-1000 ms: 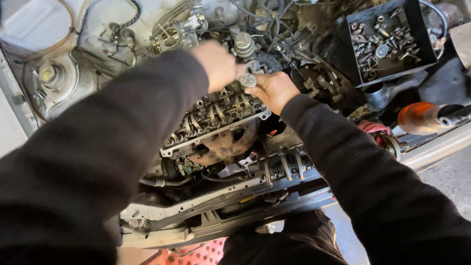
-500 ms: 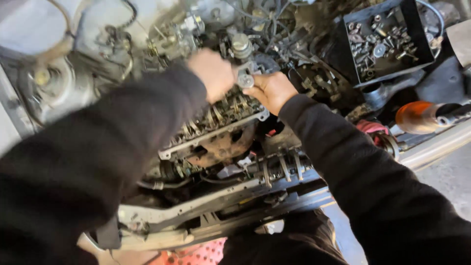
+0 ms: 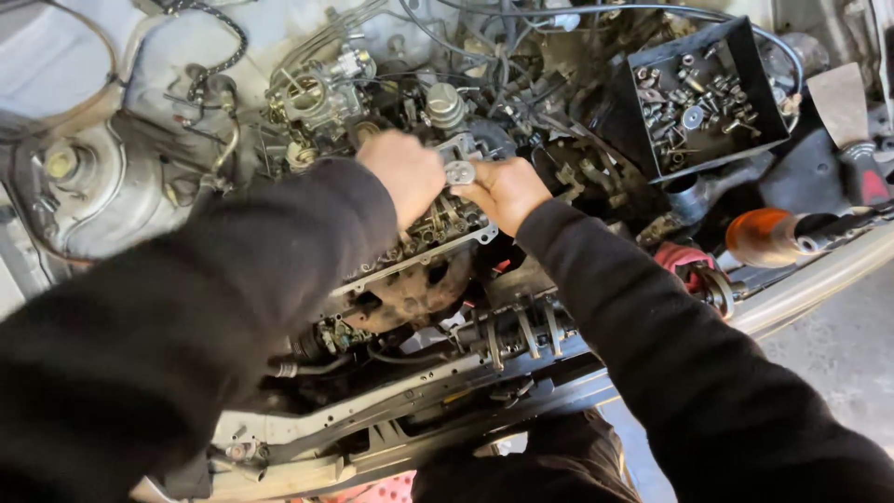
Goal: The person installs a camshaft into the engine cylinder head, aligning it with the cam lobes. They then use a torque wrench to tighten the camshaft bolts in sequence.
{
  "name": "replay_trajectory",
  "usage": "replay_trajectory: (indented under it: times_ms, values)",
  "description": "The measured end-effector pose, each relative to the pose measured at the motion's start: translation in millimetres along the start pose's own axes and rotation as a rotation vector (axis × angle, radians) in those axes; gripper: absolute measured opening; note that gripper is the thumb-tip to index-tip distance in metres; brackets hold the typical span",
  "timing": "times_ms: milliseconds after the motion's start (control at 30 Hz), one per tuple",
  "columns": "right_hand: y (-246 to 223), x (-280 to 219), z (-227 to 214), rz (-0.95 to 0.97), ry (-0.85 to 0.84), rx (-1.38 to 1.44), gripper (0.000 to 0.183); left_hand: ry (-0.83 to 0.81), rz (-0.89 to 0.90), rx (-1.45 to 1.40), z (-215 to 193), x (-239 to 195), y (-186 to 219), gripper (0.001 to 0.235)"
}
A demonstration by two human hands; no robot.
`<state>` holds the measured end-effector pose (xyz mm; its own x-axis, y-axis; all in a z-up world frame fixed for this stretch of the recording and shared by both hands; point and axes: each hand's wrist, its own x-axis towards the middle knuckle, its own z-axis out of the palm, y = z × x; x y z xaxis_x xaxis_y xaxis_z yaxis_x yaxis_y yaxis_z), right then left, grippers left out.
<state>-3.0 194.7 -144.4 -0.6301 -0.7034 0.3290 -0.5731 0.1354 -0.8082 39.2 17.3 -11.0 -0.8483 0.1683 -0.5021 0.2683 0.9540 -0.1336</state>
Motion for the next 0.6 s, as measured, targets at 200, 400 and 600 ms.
replay_trajectory:
  times_ms: [200, 400, 600]
  values:
    - [3.2, -0.8, -4.1, 0.03, -0.068, 0.013, 0.02, 0.321, 0.351, 0.387, 16.4, 31.9, -18.2, 0.013]
    - [5.5, 2.7, 0.8, -0.005, -0.044, -0.003, 0.013, -0.365, -0.473, -1.254, 26.7, -7.2, 46.8, 0.015]
    - [0.4, 2.2, 0.3, 0.016, -0.05, -0.013, 0.013, 0.066, -0.443, -0.681, 64.0, 19.8, 17.8, 0.029]
